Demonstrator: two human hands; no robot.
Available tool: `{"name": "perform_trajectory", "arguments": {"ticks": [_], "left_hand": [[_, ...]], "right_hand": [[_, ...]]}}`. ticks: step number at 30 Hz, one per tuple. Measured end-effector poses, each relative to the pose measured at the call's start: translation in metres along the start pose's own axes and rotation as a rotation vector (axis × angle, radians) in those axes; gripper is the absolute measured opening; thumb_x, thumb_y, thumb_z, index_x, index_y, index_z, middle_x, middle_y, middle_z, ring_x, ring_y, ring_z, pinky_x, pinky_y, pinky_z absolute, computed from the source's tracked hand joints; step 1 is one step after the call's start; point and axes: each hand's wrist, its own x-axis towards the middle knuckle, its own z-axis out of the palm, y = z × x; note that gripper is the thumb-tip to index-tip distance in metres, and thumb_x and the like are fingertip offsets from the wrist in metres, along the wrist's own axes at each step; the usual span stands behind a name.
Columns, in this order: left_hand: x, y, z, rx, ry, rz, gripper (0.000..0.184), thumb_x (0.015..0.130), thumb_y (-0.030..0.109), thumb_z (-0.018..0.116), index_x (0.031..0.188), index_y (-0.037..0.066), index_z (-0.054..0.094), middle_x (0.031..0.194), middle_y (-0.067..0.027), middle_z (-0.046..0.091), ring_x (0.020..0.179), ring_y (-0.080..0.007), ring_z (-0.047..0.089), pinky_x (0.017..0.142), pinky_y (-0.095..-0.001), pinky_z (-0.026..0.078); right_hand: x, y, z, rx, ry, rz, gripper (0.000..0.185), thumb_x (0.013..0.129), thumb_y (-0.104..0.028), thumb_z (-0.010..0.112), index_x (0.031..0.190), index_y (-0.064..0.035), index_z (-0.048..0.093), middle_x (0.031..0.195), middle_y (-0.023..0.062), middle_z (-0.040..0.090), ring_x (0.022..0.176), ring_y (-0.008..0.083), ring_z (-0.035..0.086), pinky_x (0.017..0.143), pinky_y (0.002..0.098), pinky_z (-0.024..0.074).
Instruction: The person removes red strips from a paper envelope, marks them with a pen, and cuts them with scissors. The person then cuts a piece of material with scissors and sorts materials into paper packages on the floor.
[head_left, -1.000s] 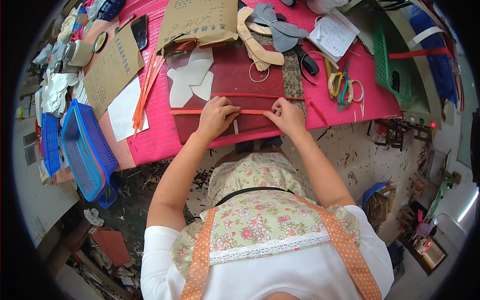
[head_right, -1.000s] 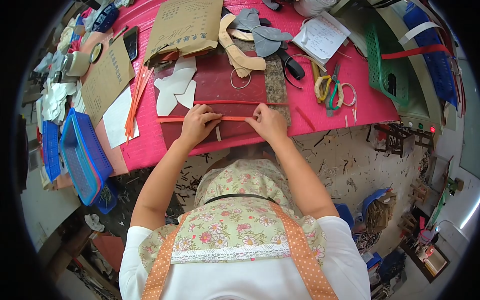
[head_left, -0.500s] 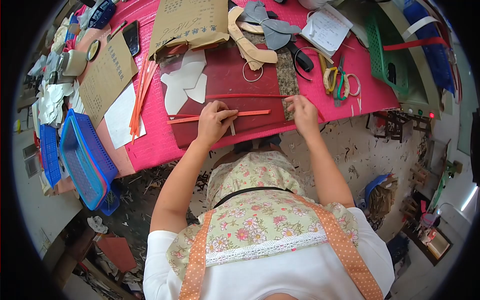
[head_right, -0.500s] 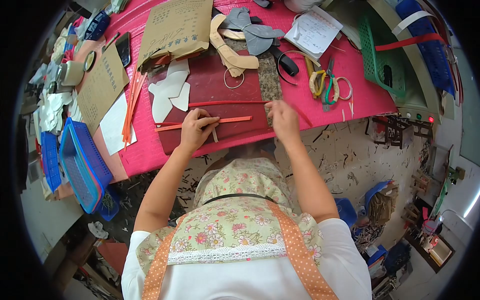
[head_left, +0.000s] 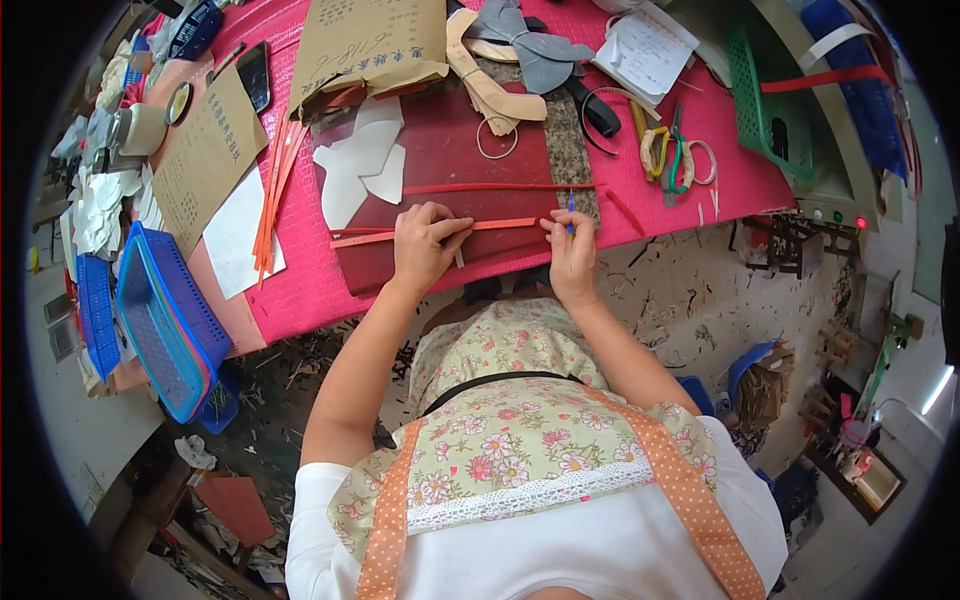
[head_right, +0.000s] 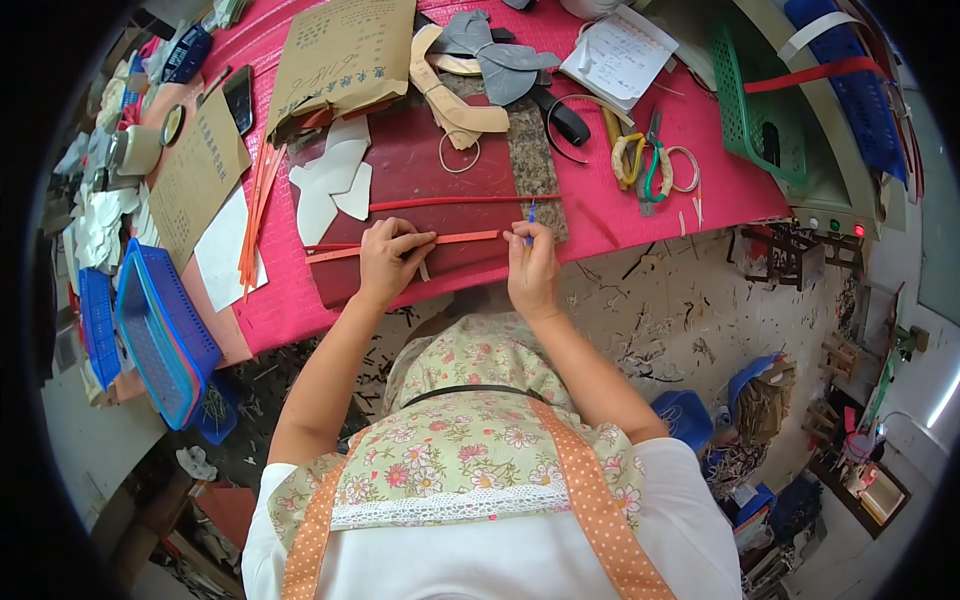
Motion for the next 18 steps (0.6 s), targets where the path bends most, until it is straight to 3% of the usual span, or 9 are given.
{"name": "perform_trajectory", "arguments": {"ticks": [2, 6, 12, 15, 18], "left_hand": [[0.0, 0.002, -0.001, 0.01, -0.004, 0.006, 0.016, 0.07, 0.017, 0.076, 0.085, 0.017, 0.074, 0.079, 0.0022, 0.056, 0.076, -0.0174, 0.053, 0.07, -0.0328, 0.038], [0.001, 0.002, -0.001, 0.005, 0.0, 0.006, 0.015, 0.07, 0.017, 0.076, 0.085, 0.017, 0.074, 0.079, 0.0022, 0.056, 0.076, -0.0174, 0.053, 0.07, -0.033, 0.038], [-0.001, -0.002, 0.001, -0.032, 0.014, 0.016, 0.015, 0.069, 0.016, 0.076, 0.084, 0.017, 0.074, 0.079, 0.0025, 0.056, 0.076, -0.0174, 0.052, 0.071, -0.0331, 0.037], [-0.002, -0.002, 0.001, -0.057, 0.02, -0.007, 0.016, 0.069, 0.016, 0.076, 0.085, 0.017, 0.074, 0.079, 0.0026, 0.056, 0.076, -0.0174, 0.052, 0.071, -0.033, 0.037], [-0.003, -0.002, 0.002, -0.047, 0.027, -0.005, 0.016, 0.069, 0.016, 0.077, 0.084, 0.018, 0.075, 0.079, 0.0026, 0.056, 0.076, -0.0173, 0.052, 0.071, -0.0331, 0.037]], "right_hand": [[-0.003, -0.005, 0.008, 0.181, 0.043, 0.015, 0.013, 0.095, -0.007, 0.047, 0.105, 0.0006, 0.044, 0.106, 0.0146, 0.055, 0.097, 0.025, 0.065, 0.08, 0.0323, 0.0502], [-0.002, -0.006, 0.005, 0.185, 0.007, 0.02, 0.015, 0.096, -0.008, 0.046, 0.106, 0.0016, 0.042, 0.109, 0.0159, 0.053, 0.098, 0.0264, 0.065, 0.082, 0.0329, 0.05], [0.002, -0.009, 0.0, 0.13, 0.011, 0.009, 0.018, 0.098, -0.01, 0.043, 0.111, 0.0016, 0.046, 0.109, 0.0145, 0.057, 0.098, 0.0226, 0.064, 0.081, 0.03, 0.0491], [0.012, -0.026, -0.011, 0.176, 0.072, 0.102, 0.025, 0.099, -0.014, 0.045, 0.117, 0.0, 0.055, 0.103, 0.0109, 0.065, 0.093, 0.0164, 0.065, 0.076, 0.0256, 0.0494], [0.02, -0.025, -0.017, 0.13, 0.057, 0.04, 0.023, 0.098, -0.013, 0.048, 0.116, -0.0004, 0.056, 0.1, 0.0113, 0.067, 0.092, 0.0161, 0.065, 0.073, 0.0252, 0.0512]]}}
